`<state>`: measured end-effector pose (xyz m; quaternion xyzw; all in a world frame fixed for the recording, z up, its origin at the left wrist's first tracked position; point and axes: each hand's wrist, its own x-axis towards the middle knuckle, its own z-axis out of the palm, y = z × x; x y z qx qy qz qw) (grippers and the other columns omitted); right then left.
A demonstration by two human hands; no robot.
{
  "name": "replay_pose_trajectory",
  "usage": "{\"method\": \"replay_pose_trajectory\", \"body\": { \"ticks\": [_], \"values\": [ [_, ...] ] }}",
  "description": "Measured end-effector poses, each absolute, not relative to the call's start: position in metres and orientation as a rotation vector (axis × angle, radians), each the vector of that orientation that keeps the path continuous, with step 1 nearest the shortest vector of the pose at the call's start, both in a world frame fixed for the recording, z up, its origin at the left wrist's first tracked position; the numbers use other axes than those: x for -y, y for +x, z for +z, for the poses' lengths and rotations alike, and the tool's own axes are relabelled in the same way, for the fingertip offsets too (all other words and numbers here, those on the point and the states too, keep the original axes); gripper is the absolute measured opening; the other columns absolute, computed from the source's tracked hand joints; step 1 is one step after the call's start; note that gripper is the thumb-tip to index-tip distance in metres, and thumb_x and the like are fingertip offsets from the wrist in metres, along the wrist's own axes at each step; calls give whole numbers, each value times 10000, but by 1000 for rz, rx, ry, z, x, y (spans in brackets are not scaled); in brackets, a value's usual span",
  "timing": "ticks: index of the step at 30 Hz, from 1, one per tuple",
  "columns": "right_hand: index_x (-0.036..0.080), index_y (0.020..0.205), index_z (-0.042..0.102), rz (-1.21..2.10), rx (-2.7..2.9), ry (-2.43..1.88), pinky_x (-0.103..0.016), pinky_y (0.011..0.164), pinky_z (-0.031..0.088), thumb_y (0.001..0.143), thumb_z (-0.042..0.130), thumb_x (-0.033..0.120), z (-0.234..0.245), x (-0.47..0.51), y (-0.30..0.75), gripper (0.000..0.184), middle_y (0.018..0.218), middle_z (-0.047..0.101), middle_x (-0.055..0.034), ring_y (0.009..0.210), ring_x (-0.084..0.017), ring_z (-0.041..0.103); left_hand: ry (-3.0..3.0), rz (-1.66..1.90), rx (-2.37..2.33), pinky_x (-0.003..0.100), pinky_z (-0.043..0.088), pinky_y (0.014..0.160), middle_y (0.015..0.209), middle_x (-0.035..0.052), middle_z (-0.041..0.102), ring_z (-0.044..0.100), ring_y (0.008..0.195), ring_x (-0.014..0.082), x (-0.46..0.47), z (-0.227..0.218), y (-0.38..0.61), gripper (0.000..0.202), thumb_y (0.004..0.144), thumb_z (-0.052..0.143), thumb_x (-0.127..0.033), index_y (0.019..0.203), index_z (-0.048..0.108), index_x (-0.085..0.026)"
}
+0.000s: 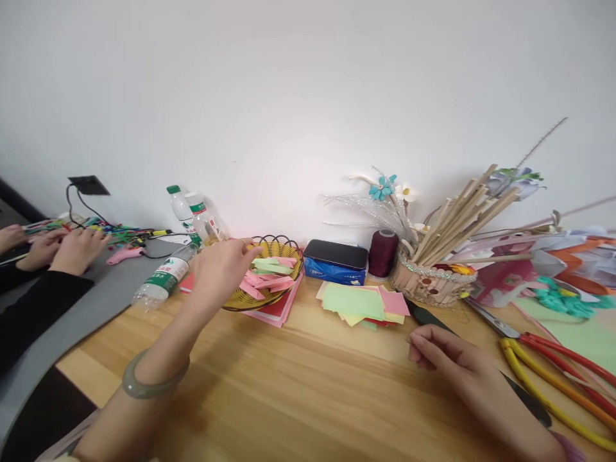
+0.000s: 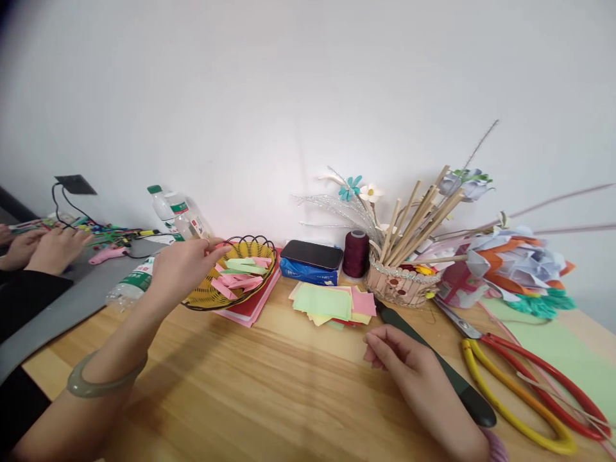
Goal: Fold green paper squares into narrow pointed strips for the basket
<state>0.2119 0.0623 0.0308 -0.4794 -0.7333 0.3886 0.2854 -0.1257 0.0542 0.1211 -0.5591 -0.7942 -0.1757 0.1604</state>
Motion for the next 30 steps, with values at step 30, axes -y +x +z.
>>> {"method": "replay_pose_trajectory", "body": {
  "ticks": [30],
  "values": [
    [209,704,599,-333,2497,-983,-229,473,428,887,402,216,16,-100,170,269,609,638,-3,541,-140,603,-2586,-272,1205,278,504,657,828,56,651,598,801,187,-75,20,-17,213,868,521,-312,847,593,-113]
  ]
}}
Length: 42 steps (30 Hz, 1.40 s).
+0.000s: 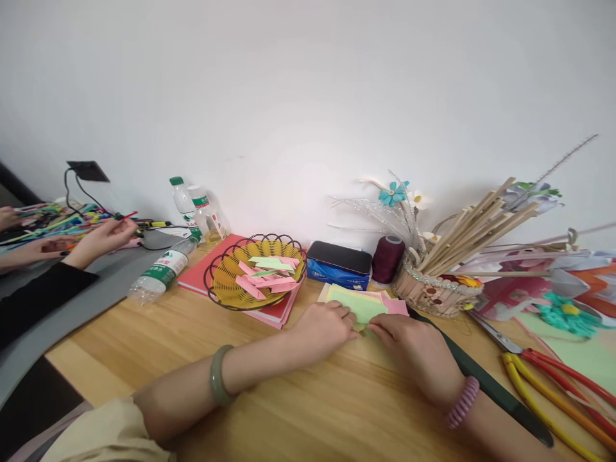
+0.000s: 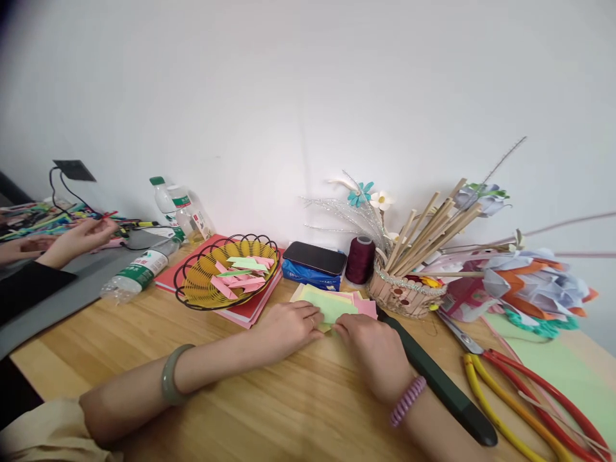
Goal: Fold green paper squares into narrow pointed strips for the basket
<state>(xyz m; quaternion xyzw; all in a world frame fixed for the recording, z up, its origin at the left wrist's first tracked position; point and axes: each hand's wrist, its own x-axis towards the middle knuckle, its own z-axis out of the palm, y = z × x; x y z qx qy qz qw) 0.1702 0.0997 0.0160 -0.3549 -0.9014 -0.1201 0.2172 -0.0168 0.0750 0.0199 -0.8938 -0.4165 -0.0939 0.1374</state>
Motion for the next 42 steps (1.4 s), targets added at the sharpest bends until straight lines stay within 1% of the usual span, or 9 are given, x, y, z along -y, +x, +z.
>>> {"method": "replay_pose_trajectory", "body": {
  "ticks": [4,7,9,15,20,27,35,39,42],
  "values": [
    [184,850,631,-319,2432,-912,-259,630,495,902,386,211,23,-93,179,252,811,693,-43,726,-160,646,-2553,-380,1182,273,482,716,907,54,645,575,861,177,-70,25,-22,163,902,457,-215,921,587,-120],
    [167,984,617,-324,2429,-770,-309,826,470,907,359,186,23,-75,194,270,992,673,-64,966,-182,599,-2543,-450,1142,290,458,747,941,59,634,552,898,183,-56,26,-26,173,908,414,-153,932,585,-133],
    [158,1050,593,-291,2460,-637,-305,859,461,914,325,162,19,-62,204,300,1047,654,-70,1031,-175,566,-2549,-545,1057,277,447,719,890,39,633,548,867,173,-45,23,-27,165,904,423,-153,896,587,-152],
    [168,903,605,-103,2559,-716,-265,776,503,911,339,173,14,-36,214,266,921,668,-62,899,-151,614,-2729,-627,1066,236,439,655,740,35,607,530,754,149,-23,9,-25,182,871,456,-148,744,585,-147],
    [194,810,596,30,2557,-818,-264,695,509,905,355,201,16,-33,208,259,863,642,-51,832,-152,609,-2913,-638,1318,240,440,696,794,28,617,531,778,152,-23,10,-21,127,835,503,-177,753,599,-159],
    [241,876,597,217,2494,-1041,-278,726,500,888,413,292,10,-40,215,191,889,630,-19,821,-155,602,-2891,-844,1904,225,425,680,773,12,630,565,751,143,-27,21,-18,62,790,570,-158,766,625,-169],
    [256,809,612,442,2329,-1190,-243,692,506,863,442,366,7,-45,215,210,843,657,0,769,-147,625,-2798,-922,2240,210,404,637,743,1,638,572,699,133,-27,20,-17,53,770,605,-177,732,642,-173],
    [248,898,592,516,2189,-1341,-215,572,509,809,494,414,3,-46,215,213,737,670,12,635,-141,638,-2745,-950,2354,210,404,640,740,-9,626,569,703,132,-26,16,-18,20,748,608,-166,735,615,-178],
    [234,907,546,590,2103,-1413,-211,503,496,781,512,404,-1,-46,214,214,642,645,25,547,-139,619,-2725,-1029,2464,195,407,615,727,-29,607,565,676,118,-26,13,-17,92,721,608,-136,788,564,-183]
  ]
}}
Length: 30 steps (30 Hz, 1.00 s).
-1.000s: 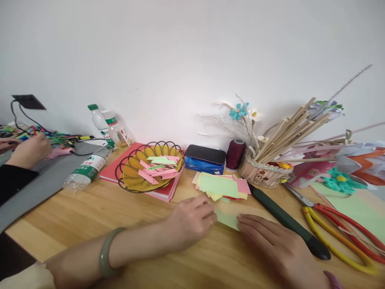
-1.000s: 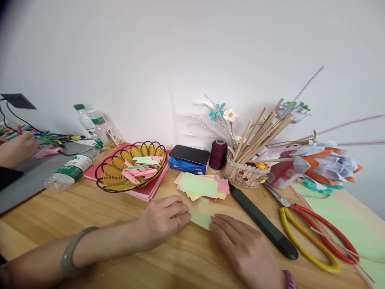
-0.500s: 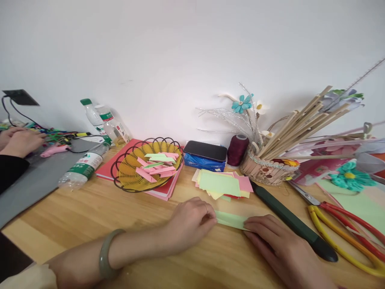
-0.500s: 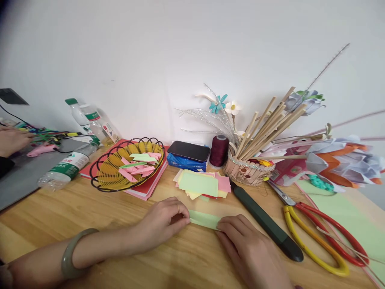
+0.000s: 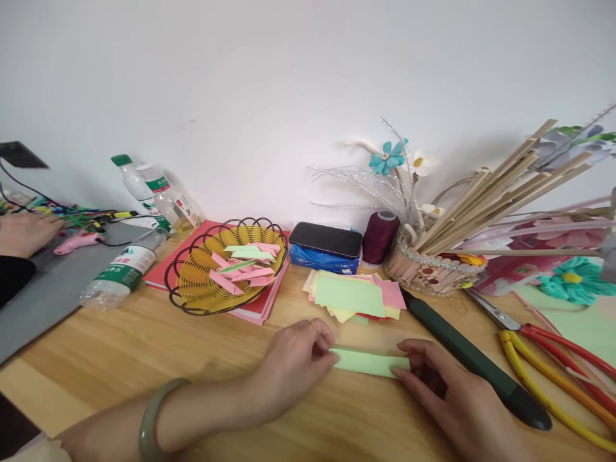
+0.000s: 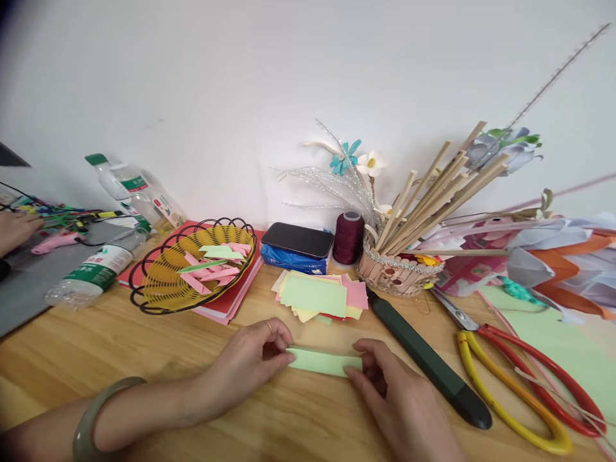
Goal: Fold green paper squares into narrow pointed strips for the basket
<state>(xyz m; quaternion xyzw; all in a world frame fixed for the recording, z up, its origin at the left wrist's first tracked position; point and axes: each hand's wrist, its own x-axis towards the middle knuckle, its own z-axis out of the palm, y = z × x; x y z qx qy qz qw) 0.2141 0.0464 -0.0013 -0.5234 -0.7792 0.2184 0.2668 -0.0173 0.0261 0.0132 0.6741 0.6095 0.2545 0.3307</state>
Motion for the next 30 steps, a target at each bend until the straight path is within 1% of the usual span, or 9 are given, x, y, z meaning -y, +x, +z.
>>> {"method": "replay_pose_trajectory", "body": {
  "ticks": [3,6,11,15,20,30],
  "values": [
    [237,857,489,569,2112,-1403,-222,493,487,798,491,375,-3,-46,212,150,634,625,23,538,-140,606,1789,693,-1569,190,404,595,713,-38,582,552,657,110,-27,11,-17,114,722,581,-105,786,531,-185],
    [245,819,458,496,2207,-1373,-232,471,464,828,459,340,-1,-44,210,96,615,586,27,508,-137,574,1933,717,-1539,201,409,626,737,-24,576,543,687,114,-26,11,-17,120,733,545,-64,745,556,-183],
    [246,847,456,355,2275,-1337,-245,506,451,852,425,310,1,-39,208,71,675,588,10,553,-144,575,2040,744,-1489,218,421,666,741,-10,604,547,734,130,-23,12,-17,141,744,551,-48,724,597,-180],
    [238,856,442,337,2301,-1349,-254,531,448,868,403,300,4,-36,207,74,705,579,4,588,-145,578,2093,771,-1467,227,428,669,738,-3,619,555,739,137,-24,10,-17,146,740,570,-41,734,617,-179],
    [232,746,460,351,2371,-1279,-262,572,442,889,357,256,6,-37,205,178,715,559,-2,639,-143,570,2117,794,-1456,234,434,662,720,-4,643,567,732,144,-25,7,-17,138,743,595,-49,727,640,-178],
    [233,818,544,397,2354,-1211,-259,616,481,884,390,252,3,-37,209,169,791,592,-25,717,-150,587,2155,759,-1484,248,452,676,731,-1,652,567,731,151,-26,7,-18,128,770,585,-87,743,651,-194]
  ]
}}
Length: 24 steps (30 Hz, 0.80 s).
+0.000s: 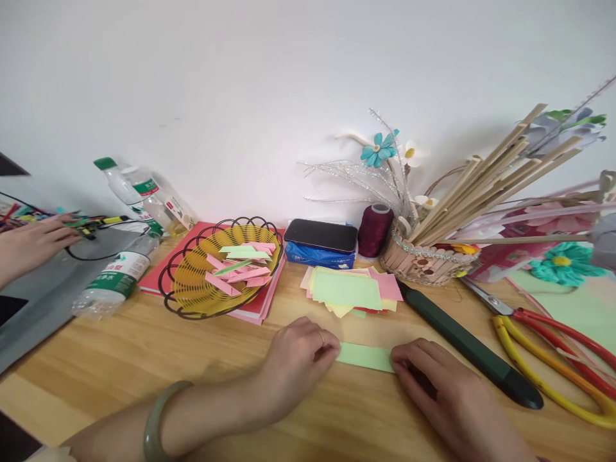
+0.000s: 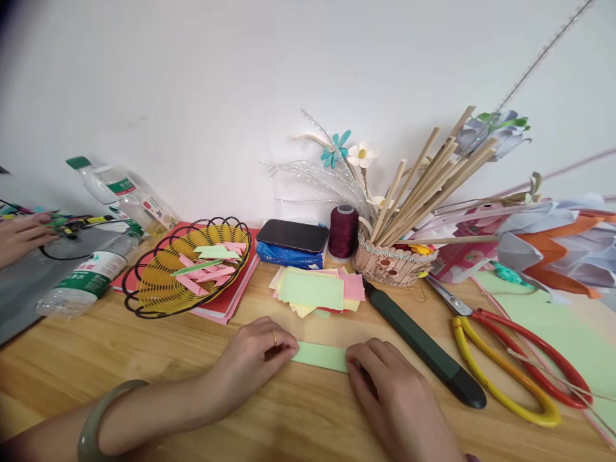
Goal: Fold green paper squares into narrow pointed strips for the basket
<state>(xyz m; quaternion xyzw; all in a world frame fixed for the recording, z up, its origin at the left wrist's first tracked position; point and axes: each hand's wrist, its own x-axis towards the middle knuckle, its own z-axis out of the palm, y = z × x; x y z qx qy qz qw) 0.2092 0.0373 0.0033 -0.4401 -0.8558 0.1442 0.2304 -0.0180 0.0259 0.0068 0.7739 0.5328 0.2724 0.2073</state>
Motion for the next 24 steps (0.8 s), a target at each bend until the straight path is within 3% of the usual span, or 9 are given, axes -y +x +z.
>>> {"method": "replay_pose_trajectory", "body": {
  "ticks": [10,15,20,24],
  "values": [
    [230,920,592,178,2310,-1181,-247,614,503,886,396,294,0,-30,214,209,796,633,-31,712,-153,624,2153,697,-1529,236,432,627,730,-3,627,565,706,145,-27,7,-19,97,762,578,-101,758,613,-191],
    [193,1124,509,209,2192,-1327,-207,456,479,873,408,401,-4,-33,214,341,634,612,26,491,-115,588,1936,675,-1561,223,442,639,774,-13,596,567,693,124,-26,8,-21,166,733,613,-93,868,594,-187],
    [242,849,603,511,2101,-1376,-190,460,477,824,488,414,3,-36,216,209,623,633,33,500,-116,591,1804,728,-1505,215,437,655,779,-22,595,572,713,120,-25,7,-23,148,735,617,-108,848,619,-205],
    [250,674,545,671,2099,-1439,-197,438,450,809,501,375,5,-35,216,189,570,601,48,478,-116,564,1701,745,-1505,207,426,634,738,-26,583,561,683,115,-24,5,-24,69,734,618,-120,742,599,-186]
  ]
}}
